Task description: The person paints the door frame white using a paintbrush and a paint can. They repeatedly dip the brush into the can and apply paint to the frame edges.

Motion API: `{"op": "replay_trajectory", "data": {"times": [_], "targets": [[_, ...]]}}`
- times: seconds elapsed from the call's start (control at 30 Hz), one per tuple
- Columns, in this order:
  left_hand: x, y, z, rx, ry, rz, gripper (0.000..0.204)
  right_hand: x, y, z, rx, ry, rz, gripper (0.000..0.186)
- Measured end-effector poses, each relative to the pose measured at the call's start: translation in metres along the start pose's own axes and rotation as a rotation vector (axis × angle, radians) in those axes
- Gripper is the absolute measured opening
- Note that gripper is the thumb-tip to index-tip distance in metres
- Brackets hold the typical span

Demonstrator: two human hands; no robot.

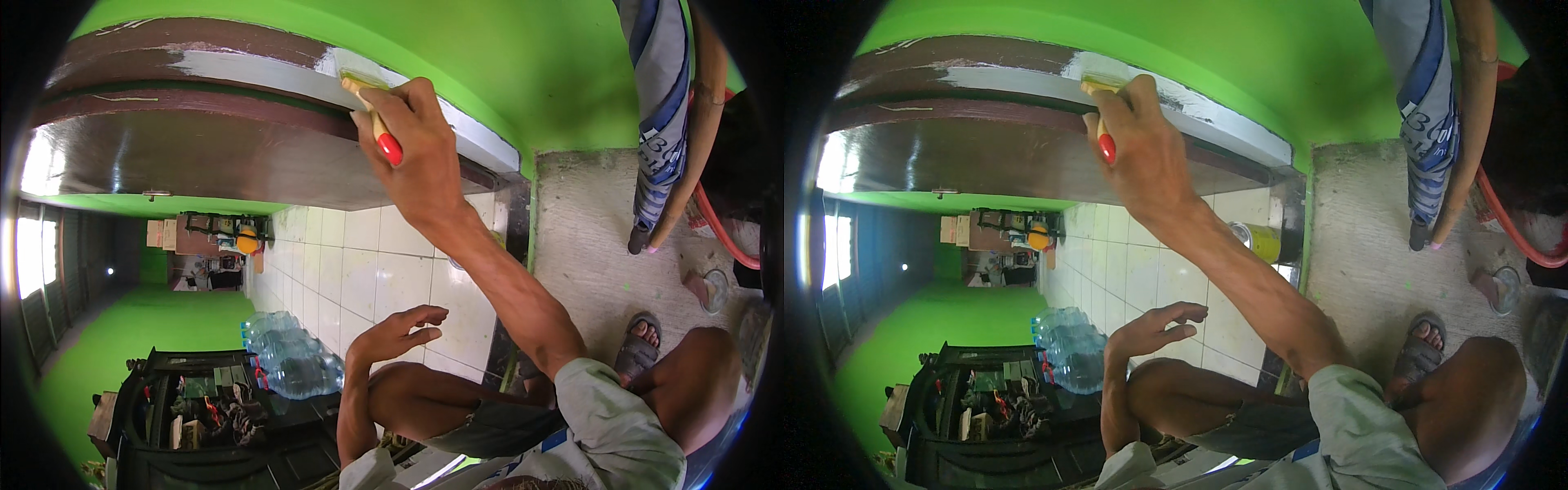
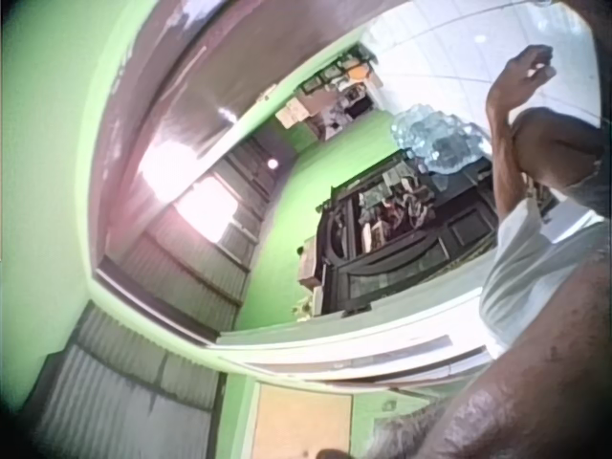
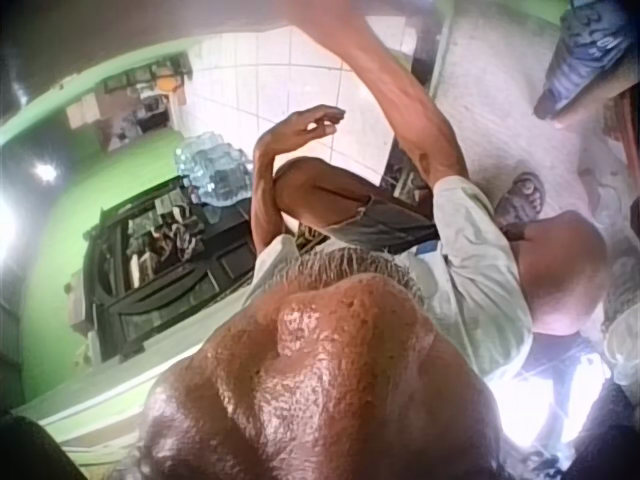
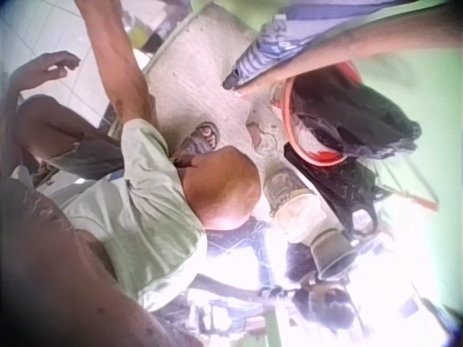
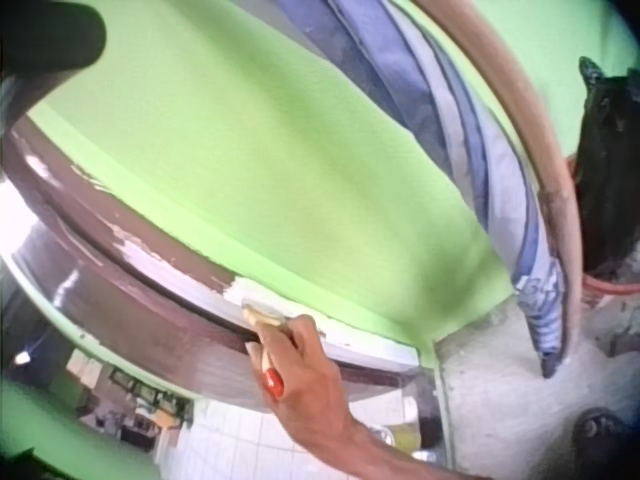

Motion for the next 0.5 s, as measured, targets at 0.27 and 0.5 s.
{"op": "replay_trajectory", "data": {"times": [0.27,0.5], "targets": [[0.003,0.0,0.003,-0.003,0.023,-0.01,0.044,0.013,0.017,0.01,-0.01,-0.044,0.001,0.027],[0.002,0.0,0.004,-0.01,0.033,-0.011,0.044,0.02,0.024,0.012,-0.042,-0.03,-0.005,0.028]]}}
Point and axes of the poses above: each hand's wrist, its own z-axis away from the middle knuckle, its own y-axis out of the back of the hand, x = y × z, the point moved 10 cm from there along -z, towards the middle knuckle, and after that the axes turned 4 degrees about x, right-handed, at the moved point
